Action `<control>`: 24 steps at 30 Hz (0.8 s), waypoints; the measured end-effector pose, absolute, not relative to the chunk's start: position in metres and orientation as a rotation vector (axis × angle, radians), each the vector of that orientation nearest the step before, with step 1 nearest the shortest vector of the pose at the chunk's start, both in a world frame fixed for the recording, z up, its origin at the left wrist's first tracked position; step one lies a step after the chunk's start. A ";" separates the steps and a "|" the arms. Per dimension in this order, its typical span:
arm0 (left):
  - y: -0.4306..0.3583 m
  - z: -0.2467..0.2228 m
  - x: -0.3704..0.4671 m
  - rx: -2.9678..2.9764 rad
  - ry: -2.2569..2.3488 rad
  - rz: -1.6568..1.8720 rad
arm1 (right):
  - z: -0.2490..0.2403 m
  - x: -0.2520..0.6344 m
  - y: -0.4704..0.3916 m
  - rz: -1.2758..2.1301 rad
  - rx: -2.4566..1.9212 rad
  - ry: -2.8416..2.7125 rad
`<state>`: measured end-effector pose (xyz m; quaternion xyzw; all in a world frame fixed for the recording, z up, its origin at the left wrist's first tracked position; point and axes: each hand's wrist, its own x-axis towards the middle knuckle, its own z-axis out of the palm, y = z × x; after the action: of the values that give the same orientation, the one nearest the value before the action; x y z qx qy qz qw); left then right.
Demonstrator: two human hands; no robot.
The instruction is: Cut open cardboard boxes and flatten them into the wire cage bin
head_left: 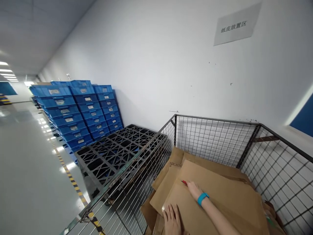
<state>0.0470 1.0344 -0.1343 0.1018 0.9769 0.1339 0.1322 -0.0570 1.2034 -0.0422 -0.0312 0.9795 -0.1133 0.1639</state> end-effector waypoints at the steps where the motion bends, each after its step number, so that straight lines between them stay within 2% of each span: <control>1: 1.035 -0.141 0.045 0.290 2.847 0.376 | -0.045 -0.064 1.197 -0.301 -0.088 2.781; 11: 1.048 -0.184 0.048 0.205 2.928 0.297 | -0.059 -0.085 1.186 -0.194 -0.088 2.658; 24: 1.039 -0.168 0.050 0.362 2.791 0.313 | -0.064 -0.086 1.169 -0.021 -0.138 2.715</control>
<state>0.0503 1.0390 -0.1683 0.1263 0.9738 0.1093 0.1541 -0.0862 1.1693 -0.0639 -0.0498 0.9764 -0.0074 0.2101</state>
